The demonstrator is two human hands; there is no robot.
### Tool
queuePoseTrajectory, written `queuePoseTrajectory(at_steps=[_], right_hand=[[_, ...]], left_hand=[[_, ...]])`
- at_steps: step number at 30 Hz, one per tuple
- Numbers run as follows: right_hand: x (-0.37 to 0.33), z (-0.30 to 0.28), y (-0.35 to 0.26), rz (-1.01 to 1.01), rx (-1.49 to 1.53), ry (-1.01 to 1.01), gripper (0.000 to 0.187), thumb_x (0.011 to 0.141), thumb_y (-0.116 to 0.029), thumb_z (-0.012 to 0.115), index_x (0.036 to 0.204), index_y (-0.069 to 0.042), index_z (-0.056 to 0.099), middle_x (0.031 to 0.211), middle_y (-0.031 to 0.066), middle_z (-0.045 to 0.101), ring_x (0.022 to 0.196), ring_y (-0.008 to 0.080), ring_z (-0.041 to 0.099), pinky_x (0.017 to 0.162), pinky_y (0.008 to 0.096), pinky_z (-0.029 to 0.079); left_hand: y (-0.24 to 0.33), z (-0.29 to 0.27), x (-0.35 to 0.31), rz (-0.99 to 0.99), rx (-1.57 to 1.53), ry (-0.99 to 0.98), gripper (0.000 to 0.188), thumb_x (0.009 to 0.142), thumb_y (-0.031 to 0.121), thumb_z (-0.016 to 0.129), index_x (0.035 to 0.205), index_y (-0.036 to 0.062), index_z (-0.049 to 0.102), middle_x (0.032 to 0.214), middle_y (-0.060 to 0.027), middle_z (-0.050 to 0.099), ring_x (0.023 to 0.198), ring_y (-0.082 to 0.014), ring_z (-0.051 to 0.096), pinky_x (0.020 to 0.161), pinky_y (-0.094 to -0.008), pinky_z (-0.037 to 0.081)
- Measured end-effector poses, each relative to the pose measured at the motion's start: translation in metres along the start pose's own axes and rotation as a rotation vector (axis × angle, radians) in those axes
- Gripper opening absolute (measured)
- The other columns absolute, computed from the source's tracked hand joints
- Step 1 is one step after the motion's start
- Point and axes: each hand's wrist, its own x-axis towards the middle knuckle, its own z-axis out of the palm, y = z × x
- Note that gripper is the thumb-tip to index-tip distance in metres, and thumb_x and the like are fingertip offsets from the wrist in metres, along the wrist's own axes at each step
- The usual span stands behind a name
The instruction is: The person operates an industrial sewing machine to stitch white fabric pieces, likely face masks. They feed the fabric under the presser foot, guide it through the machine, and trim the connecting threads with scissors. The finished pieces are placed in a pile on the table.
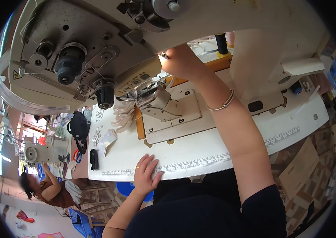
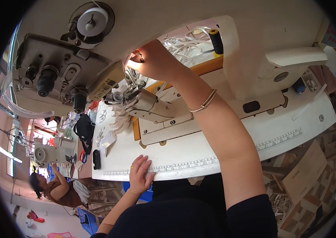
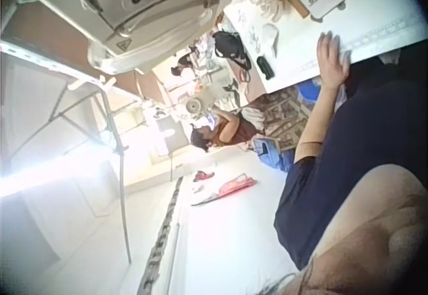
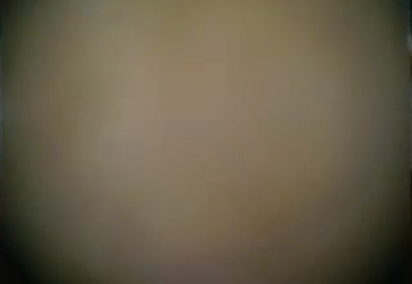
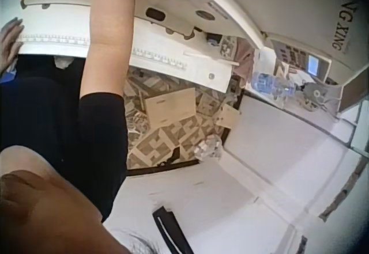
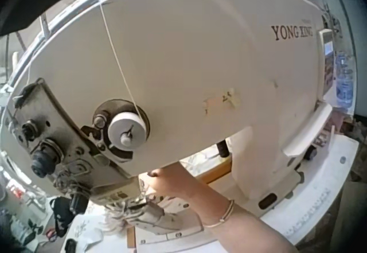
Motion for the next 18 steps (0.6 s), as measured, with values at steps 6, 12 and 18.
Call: queuePoseTrajectory(at_steps=[6,12,18], right_hand=[[0.002,0.001,-0.006,0.065,0.088,0.017,0.012,0.072,-0.011,0.068,0.081,-0.006,0.062,0.069,0.0046,0.061,0.061,0.0167,0.057,0.059,0.028,0.046],[0.0,0.008,-0.002,0.101,0.052,-0.02,0.012,0.075,-0.013,0.065,0.081,-0.003,0.062,0.064,0.0079,0.061,0.057,0.0175,0.057,0.059,0.0276,0.046],[0.0,0.006,-0.003,0.141,0.075,-0.008,0.015,0.075,-0.013,0.065,0.071,0.0,0.059,0.053,0.0097,0.055,0.045,0.0189,0.047,0.052,0.0288,0.042]], left_hand=[[0.002,-0.001,0.001,0.006,0.01,0.005,0.042,0.069,0.019,0.067,0.106,0.0025,0.057,0.115,-0.0162,0.053,0.111,-0.0374,0.047,0.092,-0.0425,0.039],[0.001,0.0,0.0,0.007,0.012,0.026,0.041,0.069,0.018,0.067,0.105,0.0022,0.058,0.114,-0.0163,0.054,0.11,-0.0372,0.048,0.092,-0.0421,0.04],[0.002,0.0,0.002,0.009,0.014,0.027,0.04,0.069,0.018,0.067,0.104,0.0021,0.058,0.113,-0.016,0.054,0.11,-0.0367,0.048,0.091,-0.0416,0.04]])
